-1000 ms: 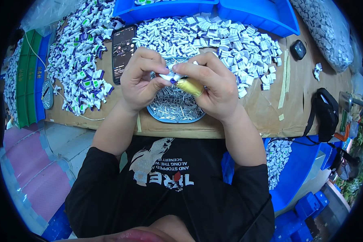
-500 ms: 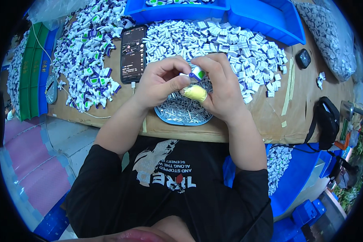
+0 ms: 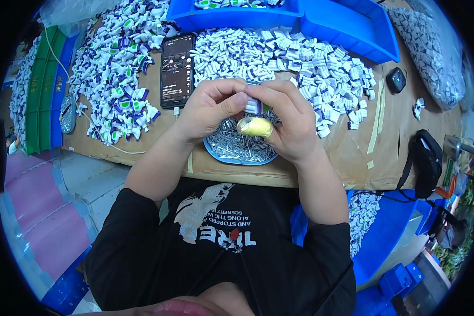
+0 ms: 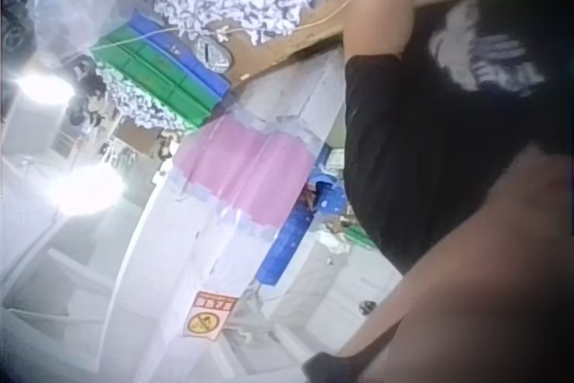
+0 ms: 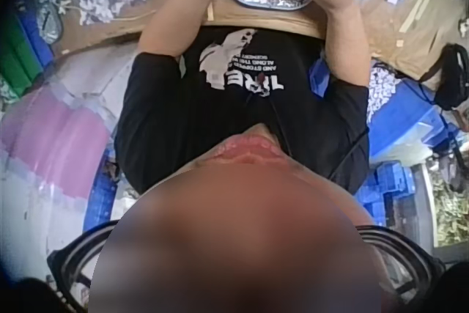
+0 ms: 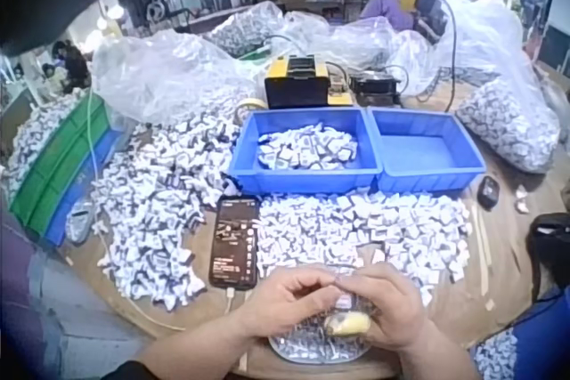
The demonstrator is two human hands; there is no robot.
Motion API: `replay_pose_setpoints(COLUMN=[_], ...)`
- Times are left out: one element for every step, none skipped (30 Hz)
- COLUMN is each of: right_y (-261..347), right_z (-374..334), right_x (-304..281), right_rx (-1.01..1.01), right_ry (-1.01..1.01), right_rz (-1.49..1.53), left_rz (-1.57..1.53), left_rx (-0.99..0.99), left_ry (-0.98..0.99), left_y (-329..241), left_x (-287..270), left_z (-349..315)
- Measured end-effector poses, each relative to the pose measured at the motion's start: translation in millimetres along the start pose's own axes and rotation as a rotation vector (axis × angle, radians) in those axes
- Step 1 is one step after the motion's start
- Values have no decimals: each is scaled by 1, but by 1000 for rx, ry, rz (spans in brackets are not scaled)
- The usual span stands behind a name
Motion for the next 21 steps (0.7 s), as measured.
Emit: replay_pose_setpoints(right_y=[0, 1, 1, 0, 0, 0, 2, 3, 3, 2, 2, 2, 2, 3, 3, 4, 4, 4, 4, 3, 3], right_z=[0, 0, 0, -1, -1, -1, 0, 1, 1, 1, 1, 1, 1, 1, 1, 2, 2, 2, 3, 3, 3], right_x=[0, -1, -1, -1, -1, -1, -2, -2, -2, -2, -2, -1, -1, -1, -1, -1, -1, -1, -1, -2, -2], right_rx=[-3, -5, -5, 9, 23, 23, 22, 21, 21, 27, 32, 31, 31, 31, 30, 41, 52, 53, 55, 58, 58], right_ry=[-2, -3, -3, -3, -2, -2, -5, -7, -8, -5, -3, -3, -7, -11, -11, -8, -6, -7, -10, -13, -13], right_rz=[16, 31, 31, 28, 25, 24, 9, -6, -6, -9, -12, -11, -26, -42, -42, -46, -50, -51, -58, -64, -64], left_rz=[-4, -4, -1, 2, 1, 25, 49, 49, 43, 37, 36, 9, -19, -18, -5, 8, 8, 1, -7, -8, -7], left_rx=[-5, -5, -2, 1, 0, 5, 10, 9, -6, -22, -23, -22, -21, -21, -16, -10, -10, -14, -18, -18, -25], left_ry=[20, 19, 32, 45, 45, 27, 8, 9, 8, 7, 7, 12, 16, 15, 14, 13, 12, 9, 6, 7, 14], left_y=[1, 0, -1, -2, -2, -1, -2, -2, -2, -1, -1, -1, -1, 0, 2, 2, 2, 3, 4, 3, 2], left_x=[1, 1, 2, 4, 5, 5, 5, 5, 6, 6, 6, 7, 7, 6, 3, 1, 1, 2, 2, 2, 2], left_z=[0, 0, 0, 0, 0, 0, 0, 0, 0, 1, 1, 1, 0, 0, 1, 1, 1, 1, 1, 2, 2])
Point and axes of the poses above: each hand's wrist, its own z-axis towards the middle knuckle, its own x-axis out of the palm, y = z × x, the point moved 9 cm from there along z, towards the middle knuckle, and after that the axes turned 13 degrees about -z, right-handed, at the moved point
